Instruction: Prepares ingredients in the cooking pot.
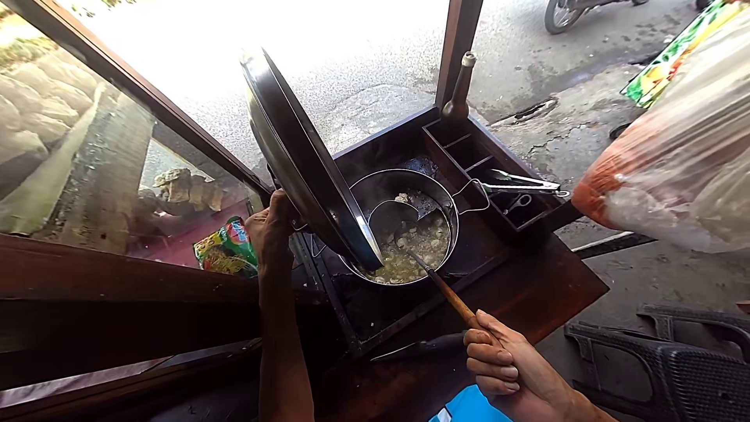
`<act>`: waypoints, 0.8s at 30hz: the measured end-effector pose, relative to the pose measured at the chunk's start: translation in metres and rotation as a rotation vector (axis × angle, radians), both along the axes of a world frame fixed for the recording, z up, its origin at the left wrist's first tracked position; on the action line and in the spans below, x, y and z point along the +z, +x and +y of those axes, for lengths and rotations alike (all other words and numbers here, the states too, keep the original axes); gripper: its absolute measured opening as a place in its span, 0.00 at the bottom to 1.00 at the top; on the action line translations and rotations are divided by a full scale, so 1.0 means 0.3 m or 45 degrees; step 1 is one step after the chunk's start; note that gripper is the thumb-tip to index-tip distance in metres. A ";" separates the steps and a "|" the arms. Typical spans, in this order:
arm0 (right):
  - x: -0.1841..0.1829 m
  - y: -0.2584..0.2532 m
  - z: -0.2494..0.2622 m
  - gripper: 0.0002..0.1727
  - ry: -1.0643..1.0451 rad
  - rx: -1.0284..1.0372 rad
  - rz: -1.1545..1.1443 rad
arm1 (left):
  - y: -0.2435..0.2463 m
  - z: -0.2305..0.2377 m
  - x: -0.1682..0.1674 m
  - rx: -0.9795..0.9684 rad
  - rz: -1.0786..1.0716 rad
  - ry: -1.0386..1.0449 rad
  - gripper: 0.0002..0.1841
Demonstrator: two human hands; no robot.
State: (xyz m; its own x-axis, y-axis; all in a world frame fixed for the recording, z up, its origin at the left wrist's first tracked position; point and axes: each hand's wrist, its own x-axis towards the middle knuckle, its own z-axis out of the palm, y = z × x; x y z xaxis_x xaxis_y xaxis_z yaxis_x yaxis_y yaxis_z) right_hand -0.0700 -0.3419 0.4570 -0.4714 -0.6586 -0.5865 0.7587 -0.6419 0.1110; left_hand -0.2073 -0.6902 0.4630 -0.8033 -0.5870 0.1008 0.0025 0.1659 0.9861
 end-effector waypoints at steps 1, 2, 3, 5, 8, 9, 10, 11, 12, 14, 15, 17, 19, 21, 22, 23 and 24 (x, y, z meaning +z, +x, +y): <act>0.001 -0.006 -0.005 0.38 -0.007 -0.010 0.008 | 0.002 -0.004 -0.004 -0.019 0.008 0.004 0.20; 0.002 -0.010 -0.013 0.38 -0.016 -0.027 0.002 | 0.003 -0.006 -0.005 -0.031 0.019 0.010 0.20; 0.002 -0.011 -0.022 0.38 -0.029 -0.045 -0.009 | 0.003 -0.007 -0.006 -0.036 0.026 0.013 0.20; -0.001 -0.011 -0.036 0.38 -0.059 -0.070 -0.025 | 0.003 -0.007 -0.006 -0.043 0.027 0.017 0.20; 0.005 -0.014 -0.039 0.39 -0.124 -0.102 -0.043 | 0.001 -0.006 -0.005 -0.042 0.034 0.020 0.20; 0.009 -0.016 -0.034 0.39 -0.153 -0.112 -0.049 | 0.001 -0.005 -0.004 -0.041 0.034 0.015 0.20; 0.013 -0.017 -0.026 0.38 -0.185 -0.119 -0.052 | 0.002 -0.004 -0.004 -0.044 0.039 0.016 0.20; 0.017 -0.017 -0.018 0.38 -0.222 -0.123 -0.049 | 0.001 -0.003 -0.002 -0.046 0.048 0.023 0.21; 0.021 -0.017 -0.009 0.37 -0.259 -0.123 -0.048 | 0.001 0.000 0.001 -0.045 0.051 0.031 0.21; 0.032 -0.013 0.007 0.37 -0.325 -0.110 -0.053 | -0.003 0.011 0.013 -0.029 0.060 0.034 0.22; 0.038 -0.011 0.014 0.36 -0.356 -0.103 -0.056 | -0.004 0.016 0.019 -0.017 0.060 0.032 0.23; 0.055 -0.008 0.024 0.35 -0.402 -0.100 -0.075 | -0.005 0.018 0.020 -0.019 0.069 0.038 0.23; 0.068 -0.004 0.034 0.35 -0.427 -0.094 -0.090 | -0.004 0.017 0.019 -0.016 0.065 0.035 0.23; 0.070 -0.002 0.043 0.35 -0.442 -0.069 -0.084 | -0.003 0.016 0.017 -0.018 0.060 0.025 0.22; 0.070 -0.002 0.048 0.36 -0.437 -0.048 -0.070 | -0.004 0.016 0.017 -0.019 0.062 0.019 0.23; 0.070 -0.003 0.052 0.36 -0.419 -0.024 -0.052 | -0.004 0.015 0.017 -0.024 0.063 0.015 0.23; 0.071 -0.004 0.055 0.36 -0.391 0.001 -0.035 | -0.004 0.015 0.017 -0.028 0.064 0.013 0.23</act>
